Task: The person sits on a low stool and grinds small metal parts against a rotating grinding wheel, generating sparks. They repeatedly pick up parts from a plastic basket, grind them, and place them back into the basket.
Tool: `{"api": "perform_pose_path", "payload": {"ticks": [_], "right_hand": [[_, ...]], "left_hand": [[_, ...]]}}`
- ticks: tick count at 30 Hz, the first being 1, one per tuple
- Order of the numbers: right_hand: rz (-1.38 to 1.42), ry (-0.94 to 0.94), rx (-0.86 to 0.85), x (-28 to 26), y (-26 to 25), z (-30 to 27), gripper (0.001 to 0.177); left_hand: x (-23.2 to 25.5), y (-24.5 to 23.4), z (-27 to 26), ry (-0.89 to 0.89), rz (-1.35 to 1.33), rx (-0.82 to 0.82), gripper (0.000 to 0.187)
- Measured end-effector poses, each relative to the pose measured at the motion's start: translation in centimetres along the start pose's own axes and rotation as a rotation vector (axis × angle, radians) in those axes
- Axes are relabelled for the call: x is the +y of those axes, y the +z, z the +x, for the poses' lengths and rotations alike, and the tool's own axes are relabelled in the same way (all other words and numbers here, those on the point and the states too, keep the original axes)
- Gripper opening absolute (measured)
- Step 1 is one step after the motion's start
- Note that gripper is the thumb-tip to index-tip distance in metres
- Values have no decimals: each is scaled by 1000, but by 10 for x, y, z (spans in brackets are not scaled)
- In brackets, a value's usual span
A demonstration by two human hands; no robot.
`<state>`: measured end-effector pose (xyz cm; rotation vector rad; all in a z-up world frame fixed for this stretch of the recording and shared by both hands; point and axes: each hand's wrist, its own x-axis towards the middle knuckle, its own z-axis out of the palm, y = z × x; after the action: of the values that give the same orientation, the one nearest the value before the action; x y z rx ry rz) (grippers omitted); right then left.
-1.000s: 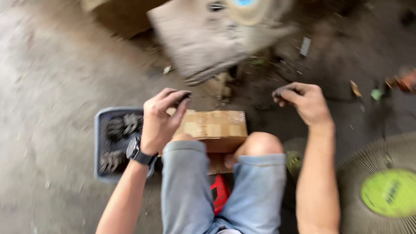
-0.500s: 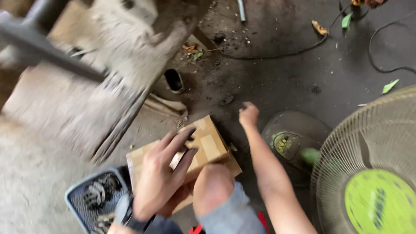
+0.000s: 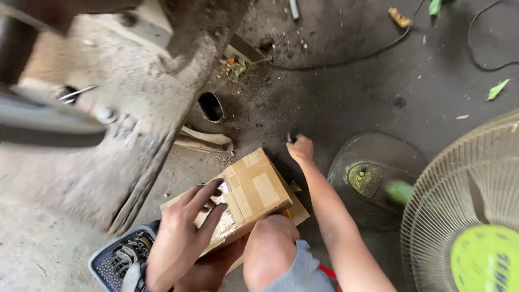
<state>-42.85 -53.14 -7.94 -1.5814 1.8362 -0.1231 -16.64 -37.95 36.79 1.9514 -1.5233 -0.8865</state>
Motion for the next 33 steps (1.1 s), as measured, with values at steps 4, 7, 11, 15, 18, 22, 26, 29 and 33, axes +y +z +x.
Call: {"api": "perform_pose_path", "payload": {"ticks": [4, 7, 11, 15, 18, 22, 26, 29, 33], "right_hand": [[52, 98, 92, 19, 12, 29, 37], [559, 236, -95, -57, -46, 4, 25], [739, -216, -400, -174, -131, -60, 22], [825, -410, -825, -274, -212, -150, 21], [726, -523, -957, -305, -241, -186, 23], [736, -515, -1017, -318, -239, -207, 21], [1099, -314, -954, -324, -188, -183, 17], [1335, -184, -915, -331, -135, -151, 17], [1565, -59, -838, -351, -105, -141, 19]], "left_hand": [[6, -9, -13, 38, 0, -62, 40], [-11, -5, -21, 7, 21, -54, 36], [-45, 10, -24, 72, 79, 153, 34], [-55, 9, -18, 141, 27, 462, 60], [-61, 5, -16, 271, -148, 582, 63], [-58, -2, -25, 129, -331, 520, 38], [-65, -3, -7, 52, -320, 662, 21], [-80, 0, 22, 53, -296, 759, 19], [-101, -4, 50, 196, -151, 882, 17]]}}
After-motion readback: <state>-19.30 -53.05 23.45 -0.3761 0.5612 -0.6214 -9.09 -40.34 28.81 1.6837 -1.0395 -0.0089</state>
